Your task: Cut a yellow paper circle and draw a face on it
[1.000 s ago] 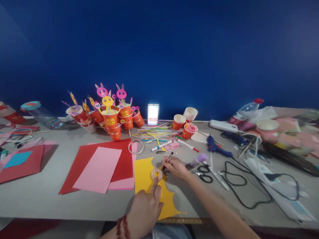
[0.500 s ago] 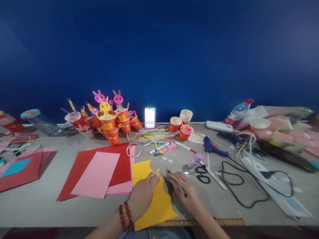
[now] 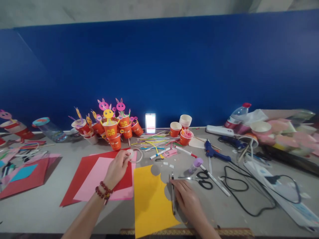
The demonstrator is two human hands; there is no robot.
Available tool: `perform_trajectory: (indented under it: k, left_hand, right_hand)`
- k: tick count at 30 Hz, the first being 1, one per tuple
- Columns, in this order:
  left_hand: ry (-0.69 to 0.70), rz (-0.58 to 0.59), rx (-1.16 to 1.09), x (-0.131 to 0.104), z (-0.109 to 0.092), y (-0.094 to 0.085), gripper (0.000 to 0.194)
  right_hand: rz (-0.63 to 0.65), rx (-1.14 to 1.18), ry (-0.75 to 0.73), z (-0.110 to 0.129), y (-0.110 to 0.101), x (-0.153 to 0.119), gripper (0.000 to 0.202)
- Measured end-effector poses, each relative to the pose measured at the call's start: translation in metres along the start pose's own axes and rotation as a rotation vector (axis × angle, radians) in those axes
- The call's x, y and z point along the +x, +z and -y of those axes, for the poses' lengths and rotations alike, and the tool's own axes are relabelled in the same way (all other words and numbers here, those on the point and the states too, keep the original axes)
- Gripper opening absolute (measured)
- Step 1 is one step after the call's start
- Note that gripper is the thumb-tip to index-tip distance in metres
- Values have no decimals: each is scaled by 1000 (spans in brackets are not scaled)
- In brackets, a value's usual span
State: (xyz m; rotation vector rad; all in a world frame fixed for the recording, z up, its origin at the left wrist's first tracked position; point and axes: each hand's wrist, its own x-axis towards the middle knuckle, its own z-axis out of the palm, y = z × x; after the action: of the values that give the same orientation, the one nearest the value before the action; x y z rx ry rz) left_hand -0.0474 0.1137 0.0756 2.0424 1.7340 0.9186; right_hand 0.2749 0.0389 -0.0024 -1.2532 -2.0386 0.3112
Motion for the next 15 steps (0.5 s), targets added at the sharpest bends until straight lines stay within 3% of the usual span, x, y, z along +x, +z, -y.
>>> perform_trajectory:
  k: [7,15]
  left_hand:
    - [77,53,145,29,12,24,13]
    - [139,127,236,37,22,40,14]
  right_hand:
    - [-130,81,101,-8,-2,-4,25]
    - [-234,-20,118,-18,5,-9,33]
